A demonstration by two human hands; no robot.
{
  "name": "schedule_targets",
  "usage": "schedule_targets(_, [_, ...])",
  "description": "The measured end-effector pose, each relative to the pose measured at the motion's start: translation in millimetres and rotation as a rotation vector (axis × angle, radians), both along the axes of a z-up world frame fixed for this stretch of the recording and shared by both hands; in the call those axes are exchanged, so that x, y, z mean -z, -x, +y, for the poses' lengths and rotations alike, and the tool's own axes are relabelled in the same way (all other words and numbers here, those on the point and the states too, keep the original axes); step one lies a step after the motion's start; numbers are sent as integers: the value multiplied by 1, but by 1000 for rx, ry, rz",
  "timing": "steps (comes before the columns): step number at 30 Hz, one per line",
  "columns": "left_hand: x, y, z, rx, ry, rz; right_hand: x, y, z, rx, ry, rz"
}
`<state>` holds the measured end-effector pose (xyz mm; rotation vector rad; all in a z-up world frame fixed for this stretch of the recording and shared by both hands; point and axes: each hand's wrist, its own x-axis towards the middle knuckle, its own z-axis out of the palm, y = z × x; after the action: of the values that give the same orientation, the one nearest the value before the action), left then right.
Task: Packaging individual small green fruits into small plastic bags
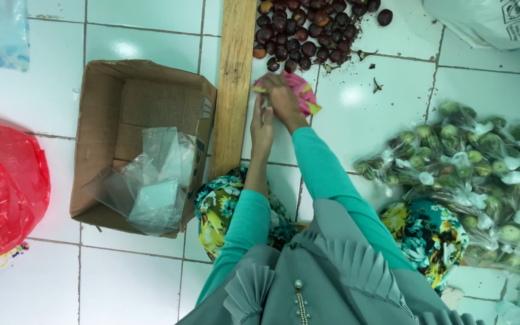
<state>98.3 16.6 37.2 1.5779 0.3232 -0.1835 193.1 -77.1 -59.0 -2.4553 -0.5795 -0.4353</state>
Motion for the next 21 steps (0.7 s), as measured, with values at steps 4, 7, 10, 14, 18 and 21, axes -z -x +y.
schedule_targets(4, [26,-13,-3,108,-30,-133,-21,-5,-43,60,-127,24])
schedule_targets(7, [44,12,-19,71,-93,-174,-63,58,-69,57,-223,132])
schedule_targets(10, [79,32,-50,49,-253,-137,-53,113,-107,80,-138,292])
schedule_targets(14, [117,40,-91,307,-641,-357,-3,118,-155,217,120,171])
schedule_targets(18, [104,0,-127,495,-593,-415,17,50,-198,217,108,-77])
schedule_targets(21, [98,-35,-149,478,-672,-432,35,-9,-238,364,-171,85])
